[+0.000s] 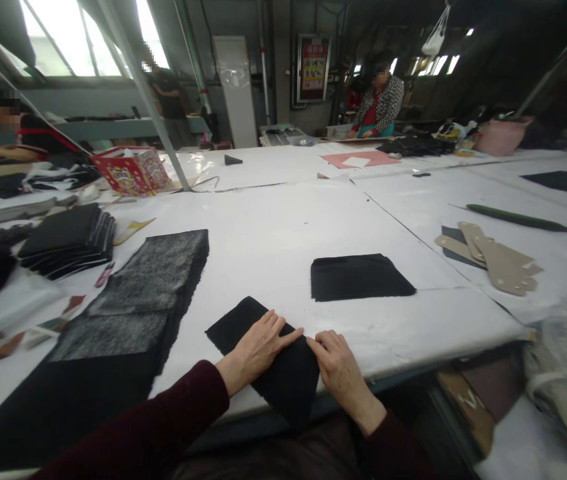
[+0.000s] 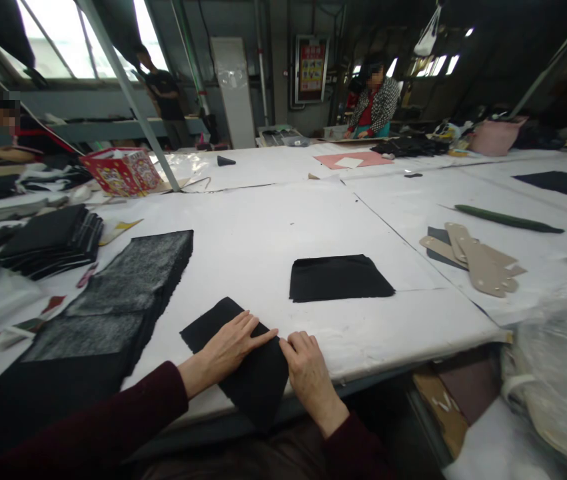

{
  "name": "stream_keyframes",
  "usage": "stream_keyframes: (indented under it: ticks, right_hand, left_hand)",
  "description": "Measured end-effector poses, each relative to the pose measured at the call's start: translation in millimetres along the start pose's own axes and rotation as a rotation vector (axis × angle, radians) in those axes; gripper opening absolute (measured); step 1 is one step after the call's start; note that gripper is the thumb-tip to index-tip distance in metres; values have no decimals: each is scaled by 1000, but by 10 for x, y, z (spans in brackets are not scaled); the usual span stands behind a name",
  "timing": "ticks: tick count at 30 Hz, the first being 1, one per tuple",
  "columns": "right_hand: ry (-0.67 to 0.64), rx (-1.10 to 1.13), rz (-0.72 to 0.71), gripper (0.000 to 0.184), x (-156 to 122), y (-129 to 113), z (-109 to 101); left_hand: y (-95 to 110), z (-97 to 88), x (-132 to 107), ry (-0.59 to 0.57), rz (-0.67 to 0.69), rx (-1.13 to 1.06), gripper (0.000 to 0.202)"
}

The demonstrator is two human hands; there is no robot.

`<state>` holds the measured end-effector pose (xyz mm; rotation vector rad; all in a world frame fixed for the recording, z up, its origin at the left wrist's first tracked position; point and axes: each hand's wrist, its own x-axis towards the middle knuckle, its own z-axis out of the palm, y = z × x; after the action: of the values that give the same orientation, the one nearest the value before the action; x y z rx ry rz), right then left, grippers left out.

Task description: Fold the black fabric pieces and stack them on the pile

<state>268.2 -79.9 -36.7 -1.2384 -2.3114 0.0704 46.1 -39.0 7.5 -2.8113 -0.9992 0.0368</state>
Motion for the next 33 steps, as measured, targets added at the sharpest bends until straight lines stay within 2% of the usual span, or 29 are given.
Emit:
stream_keyframes:
  ticks: [7,16,19,22,25,27,30,33]
  right_hand:
    - [-26,-21,16,30,-91,10,-100]
    - [-44,-43,75,33,-313,15,-272]
    - [-10,10,124,30,-432,48,-381]
    - [102,107,205,34,-408,39,-434]
    - [187,233,240,47,-205,-72,-347]
    - [171,245,234,52,-49,-191,-215]
    - [98,73,226,46,75,-356,0]
    - [45,-92,217,39,54,-434,121]
  left_hand:
    - [66,18,0,3,4,86,74]
    - [131,22,35,-5,22,107,76]
    - [136,9,42,-21,25,85,77]
    - [140,13,44,-28,23,81,76]
    - [147,29,42,-13,19,114,75]
    - [144,45,32,5,12,130,73]
    - [98,71,-13,19,-14,95,68]
    - [-49,101,-92,14,-39,16,61]
